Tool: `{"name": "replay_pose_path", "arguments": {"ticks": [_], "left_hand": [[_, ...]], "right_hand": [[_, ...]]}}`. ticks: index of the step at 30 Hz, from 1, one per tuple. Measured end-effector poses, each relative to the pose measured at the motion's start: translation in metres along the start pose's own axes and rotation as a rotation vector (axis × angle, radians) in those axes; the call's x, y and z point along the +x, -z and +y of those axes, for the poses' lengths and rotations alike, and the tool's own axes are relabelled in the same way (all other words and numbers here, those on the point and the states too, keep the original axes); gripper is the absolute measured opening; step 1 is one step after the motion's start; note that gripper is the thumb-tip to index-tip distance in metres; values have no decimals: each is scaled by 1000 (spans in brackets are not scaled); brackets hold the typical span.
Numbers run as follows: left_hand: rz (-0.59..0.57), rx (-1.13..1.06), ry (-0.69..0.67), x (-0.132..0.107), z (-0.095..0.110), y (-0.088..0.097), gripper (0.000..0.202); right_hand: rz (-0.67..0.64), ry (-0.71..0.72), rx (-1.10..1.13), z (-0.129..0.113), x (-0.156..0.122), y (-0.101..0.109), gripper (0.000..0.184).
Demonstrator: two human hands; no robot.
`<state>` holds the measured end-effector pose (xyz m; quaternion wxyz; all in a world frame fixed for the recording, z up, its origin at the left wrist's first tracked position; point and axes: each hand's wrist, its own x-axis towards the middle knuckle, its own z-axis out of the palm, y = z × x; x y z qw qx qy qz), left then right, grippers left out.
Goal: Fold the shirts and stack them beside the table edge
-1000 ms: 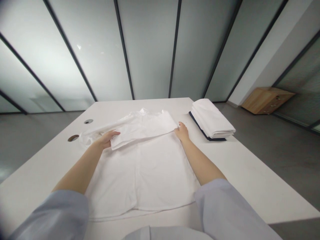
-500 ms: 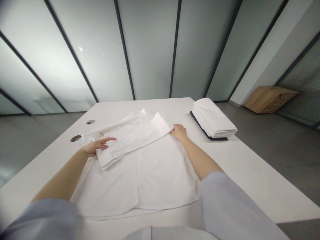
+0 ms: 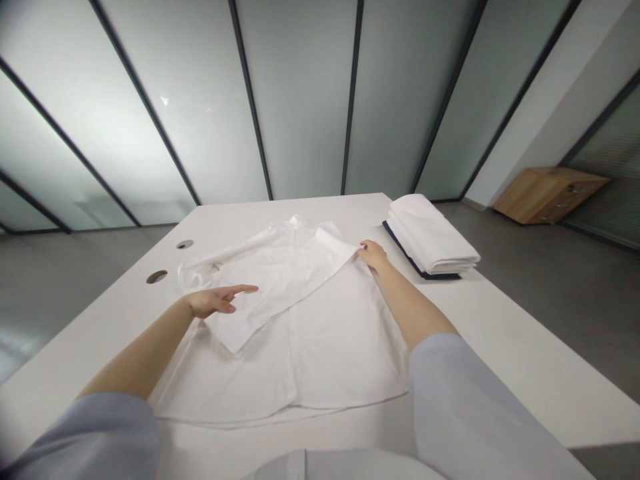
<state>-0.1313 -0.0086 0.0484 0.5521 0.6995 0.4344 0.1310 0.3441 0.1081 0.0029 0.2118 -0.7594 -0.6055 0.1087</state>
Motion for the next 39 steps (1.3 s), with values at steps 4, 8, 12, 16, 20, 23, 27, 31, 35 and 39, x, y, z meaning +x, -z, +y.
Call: {"name": "replay_pose_path", "arguments": {"ticks": [4, 8, 12, 16, 20, 23, 27, 31, 35, 39], "left_hand": [[-14, -60, -27, -6, 3, -9, 59], [-42, -124, 69, -14, 3, -10, 57], [69, -8, 205, -9, 0, 8, 54], [588, 334, 128, 24, -6, 30, 41], [639, 714, 21, 72, -11, 22, 37], [575, 954, 8, 97, -13, 5, 47], [541, 1072, 226, 106, -15, -7, 61], [498, 1099, 277, 101, -18, -10, 65], [477, 1115, 272, 93, -20, -18, 66], [481, 1126, 244, 89, -21, -25, 66]], "right_hand": [[6, 19, 32, 9, -4, -1, 39], [9, 43, 22, 12, -8, -2, 34], [17, 42, 11, 8, -9, -2, 34], [149, 86, -55, -6, -19, -2, 33], [174, 325, -142, -30, -35, -11, 36], [64, 476, -241, -44, -48, -22, 42], [-104, 384, -393, -47, -60, -28, 55], [-102, 370, -436, -41, -71, -23, 55], [-6, 439, -458, -39, -71, -11, 49], [24, 308, -395, -38, -45, -1, 44]]}}
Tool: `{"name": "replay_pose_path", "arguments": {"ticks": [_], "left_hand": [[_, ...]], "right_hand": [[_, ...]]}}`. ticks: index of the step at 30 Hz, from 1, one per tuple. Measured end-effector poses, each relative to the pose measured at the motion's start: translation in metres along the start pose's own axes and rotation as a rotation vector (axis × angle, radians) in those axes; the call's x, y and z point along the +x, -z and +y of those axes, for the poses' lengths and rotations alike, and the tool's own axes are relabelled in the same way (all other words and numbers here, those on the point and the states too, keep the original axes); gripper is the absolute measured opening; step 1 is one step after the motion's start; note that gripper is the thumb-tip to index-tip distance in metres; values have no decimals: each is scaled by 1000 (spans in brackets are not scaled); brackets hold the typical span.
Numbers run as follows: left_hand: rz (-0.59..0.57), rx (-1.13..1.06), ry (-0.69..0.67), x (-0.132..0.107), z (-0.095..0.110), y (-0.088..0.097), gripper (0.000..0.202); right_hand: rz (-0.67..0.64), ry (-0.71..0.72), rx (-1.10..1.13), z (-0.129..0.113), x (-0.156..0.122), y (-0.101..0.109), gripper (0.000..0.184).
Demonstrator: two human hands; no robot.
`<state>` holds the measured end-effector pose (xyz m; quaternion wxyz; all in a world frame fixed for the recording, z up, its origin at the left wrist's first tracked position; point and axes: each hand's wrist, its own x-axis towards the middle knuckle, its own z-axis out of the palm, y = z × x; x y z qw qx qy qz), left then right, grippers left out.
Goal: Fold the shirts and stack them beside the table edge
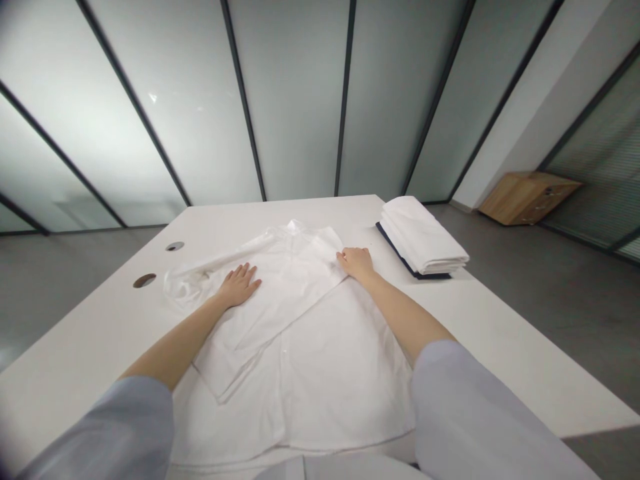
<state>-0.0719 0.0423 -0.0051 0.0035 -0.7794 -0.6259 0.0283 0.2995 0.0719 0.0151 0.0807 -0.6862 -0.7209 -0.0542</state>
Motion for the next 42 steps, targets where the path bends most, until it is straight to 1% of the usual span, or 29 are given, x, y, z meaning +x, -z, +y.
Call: {"name": "replay_pose_path", "arguments": {"ticks": [3, 5, 7, 10, 13, 15, 18, 21, 23, 24, 26, 28, 29, 31, 34, 38, 42], "left_hand": [[13, -6, 0, -2, 1, -1, 65], [9, -8, 3, -3, 1, -1, 66], [10, -6, 3, -4, 1, -1, 66], [19, -5, 4, -7, 1, -3, 65], [27, -7, 5, -10, 2, -5, 65], [35, -9, 5, -12, 2, -5, 65], [48, -15, 4, -13, 3, -5, 64], [47, -18, 4, -13, 3, -4, 64], [37, -19, 5, -12, 4, -3, 65], [33, -19, 6, -11, 4, -3, 65], [28, -22, 8, -10, 3, -3, 66], [25, -25, 10, -8, 3, -3, 66], [23, -27, 12, -7, 2, -3, 66], [18, -31, 14, -6, 2, -3, 66], [19, -36, 6, -5, 2, -3, 66], [16, -36, 9, -1, 4, -3, 66], [13, -27, 14, 6, 7, -1, 67]], "right_hand": [[42, -122, 87, 8, 30, -4, 33], [17, -178, 169, 9, 50, -9, 33], [-38, -218, 248, 6, 68, -14, 33], [-90, -234, 304, 1, 88, -19, 32], [-95, -217, 250, -3, 98, -20, 31], [-61, -224, 165, -4, 98, -21, 34], [-20, -189, 46, -5, 90, -24, 45], [-40, -190, 4, -7, 81, -27, 59], [-25, -192, -8, -10, 75, -27, 65], [-15, -164, -14, -12, 72, -27, 66], [-23, -51, -22, -16, 65, -27, 66], [-81, 41, -16, -20, 56, -28, 66], [-115, 56, -10, -21, 51, -29, 67], [-169, 38, 7, -20, 44, -32, 68], [-194, 4, 35, -15, 40, -36, 70], [-186, 23, 40, -11, 46, -36, 68], [-142, 14, 6, -19, 49, -30, 62]]}}
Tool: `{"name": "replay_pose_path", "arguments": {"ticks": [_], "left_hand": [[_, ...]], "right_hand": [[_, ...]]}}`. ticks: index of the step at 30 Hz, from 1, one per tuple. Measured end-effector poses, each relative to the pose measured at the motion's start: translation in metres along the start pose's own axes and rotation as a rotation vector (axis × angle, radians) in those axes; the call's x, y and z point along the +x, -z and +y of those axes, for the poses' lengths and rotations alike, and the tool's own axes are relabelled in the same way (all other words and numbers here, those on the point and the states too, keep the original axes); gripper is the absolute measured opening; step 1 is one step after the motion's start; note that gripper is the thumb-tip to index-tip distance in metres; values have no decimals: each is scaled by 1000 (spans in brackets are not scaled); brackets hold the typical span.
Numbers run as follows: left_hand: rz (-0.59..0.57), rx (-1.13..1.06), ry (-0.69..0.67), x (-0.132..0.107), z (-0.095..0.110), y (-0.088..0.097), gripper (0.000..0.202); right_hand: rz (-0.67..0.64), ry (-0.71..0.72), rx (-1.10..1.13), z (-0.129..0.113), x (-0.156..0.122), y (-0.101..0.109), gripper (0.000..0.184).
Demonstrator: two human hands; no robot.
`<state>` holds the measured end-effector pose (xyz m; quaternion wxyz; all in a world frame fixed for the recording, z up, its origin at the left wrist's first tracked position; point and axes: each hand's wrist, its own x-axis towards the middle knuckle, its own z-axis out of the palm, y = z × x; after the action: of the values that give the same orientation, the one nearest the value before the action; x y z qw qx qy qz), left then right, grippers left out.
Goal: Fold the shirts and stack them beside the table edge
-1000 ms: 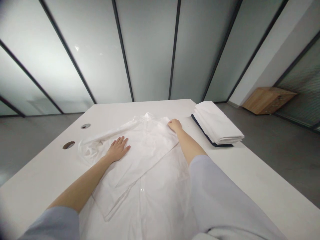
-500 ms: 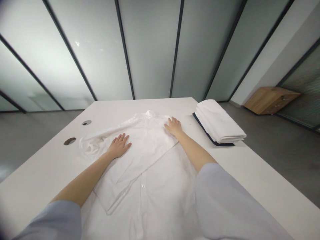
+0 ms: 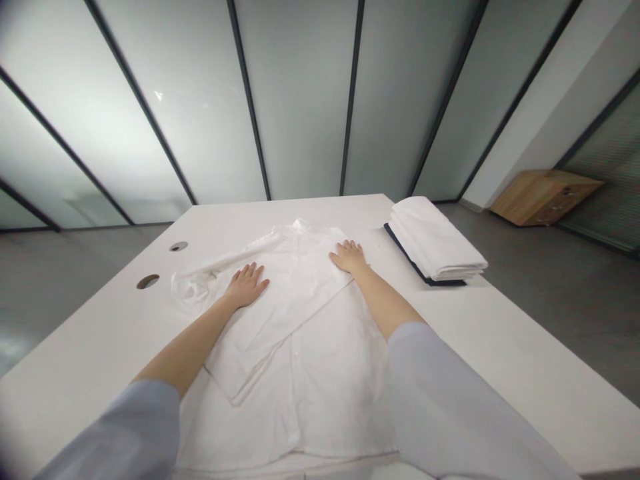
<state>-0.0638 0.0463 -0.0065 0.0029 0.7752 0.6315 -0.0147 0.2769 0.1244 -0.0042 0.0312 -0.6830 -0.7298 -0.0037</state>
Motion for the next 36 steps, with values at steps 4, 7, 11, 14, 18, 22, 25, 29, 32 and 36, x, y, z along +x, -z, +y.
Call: {"name": "replay_pose_path", "arguments": {"ticks": [4, 7, 11, 14, 18, 22, 25, 29, 32, 36], "left_hand": [[-13, -5, 5, 5, 2, 3, 66], [-5, -13, 5, 5, 2, 5, 65], [44, -27, -6, 4, 2, 6, 63], [92, -30, -14, 3, 1, 7, 57], [155, 2, 2, -1, -7, 13, 49], [365, 41, 115, 2, -29, 26, 46], [385, -3, 305, 12, -53, 39, 51], [76, -141, 463, 31, -84, 53, 47], [-18, -150, 468, 42, -96, 55, 40], [-84, -175, 365, 53, -94, 54, 31]], "right_hand": [[46, 87, -1, -24, -15, 4, 62], [4, 172, 30, -43, -36, 3, 63], [-54, 161, 65, -51, -59, 0, 63], [-63, 169, 70, -46, -64, 0, 62], [-61, 193, 70, -41, -63, 0, 61], [-46, 198, 61, -41, -62, -2, 61], [-43, 204, 54, -41, -63, -3, 62], [-39, 206, 51, -41, -63, -4, 61], [-37, 203, 51, -41, -63, -5, 61], [-33, 206, 54, -41, -63, -7, 61]]}}
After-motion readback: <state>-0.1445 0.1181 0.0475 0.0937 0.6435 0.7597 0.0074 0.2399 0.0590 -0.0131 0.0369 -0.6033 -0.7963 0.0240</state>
